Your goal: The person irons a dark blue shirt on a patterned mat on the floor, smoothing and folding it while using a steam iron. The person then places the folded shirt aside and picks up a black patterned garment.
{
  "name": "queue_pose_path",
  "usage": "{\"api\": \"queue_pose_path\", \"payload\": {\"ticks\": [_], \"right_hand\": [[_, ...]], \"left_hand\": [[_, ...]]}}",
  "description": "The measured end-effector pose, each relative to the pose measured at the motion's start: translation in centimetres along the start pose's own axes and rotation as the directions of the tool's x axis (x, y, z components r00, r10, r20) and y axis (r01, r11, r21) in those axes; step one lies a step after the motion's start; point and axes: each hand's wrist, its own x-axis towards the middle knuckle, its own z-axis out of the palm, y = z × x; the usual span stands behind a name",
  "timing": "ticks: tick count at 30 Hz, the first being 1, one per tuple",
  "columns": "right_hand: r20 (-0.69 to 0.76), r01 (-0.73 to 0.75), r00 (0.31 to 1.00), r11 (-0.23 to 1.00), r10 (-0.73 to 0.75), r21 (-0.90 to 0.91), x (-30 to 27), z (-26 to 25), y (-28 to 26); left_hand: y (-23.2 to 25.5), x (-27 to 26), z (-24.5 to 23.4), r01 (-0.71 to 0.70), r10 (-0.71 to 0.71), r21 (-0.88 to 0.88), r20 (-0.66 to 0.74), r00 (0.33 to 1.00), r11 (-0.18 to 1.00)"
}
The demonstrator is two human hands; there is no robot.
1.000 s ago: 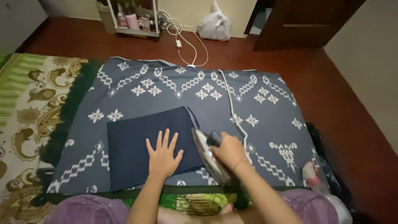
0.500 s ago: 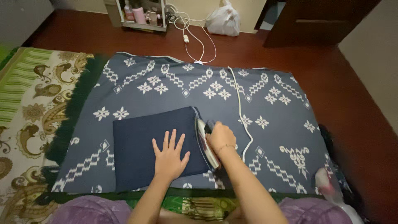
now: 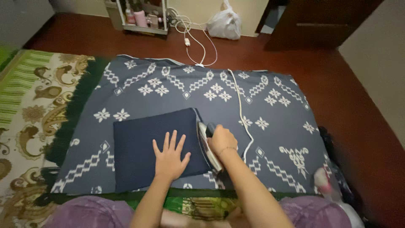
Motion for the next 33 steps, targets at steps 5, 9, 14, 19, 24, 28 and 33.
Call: {"api": "queue_pose_path", "payload": {"ticks": [5, 9, 14, 19, 24, 28, 33], "right_hand": [[0.031, 0.071, 0.997, 0.997, -0.07, -0.032, -4.0, -0.8, 2.4], [0.022, 0.082, 0.996, 0.996, -0.081, -0.037, -4.9, -1.2, 2.7], [0.012, 0.058, 0.998, 0.998, -0.057, -0.03, -3.3, -0.9, 1.7], [-0.059, 0.037, 0.998, 0.999, -0.037, 0.001, 0.7, 0.1, 0.0], [-0.109, 0.034, 0.993, 0.999, -0.033, 0.002, 5.0, 1.3, -1.3], [-0.093, -0.002, 0.996, 1.0, 0.004, 0.017, 7.3, 1.6, -2.2], [-0.066, -0.02, 0.998, 0.999, 0.023, 0.036, 7.8, 1.2, -2.6]], "left_hand": [[0.0, 0.2, 0.2, -0.002, 0.002, 0.025, 0.006, 1.0, 1.0], [0.2, 0.1, 0.2, 0.001, -0.001, 0.03, 0.003, 1.0, 1.0], [0.0, 0.0, 0.2, 0.002, -0.003, 0.014, 0.01, 1.0, 1.0], [0.1, 0.2, 0.2, 0.0, 0.0, 0.011, 0.012, 1.0, 1.0], [0.1, 0.1, 0.1, -0.001, 0.001, 0.005, 0.009, 1.0, 1.0], [0.1, 0.2, 0.1, 0.0, -0.001, -0.024, -0.01, 1.0, 1.0], [0.1, 0.2, -0.1, 0.008, -0.008, -0.037, -0.004, 1.0, 0.999]]}}
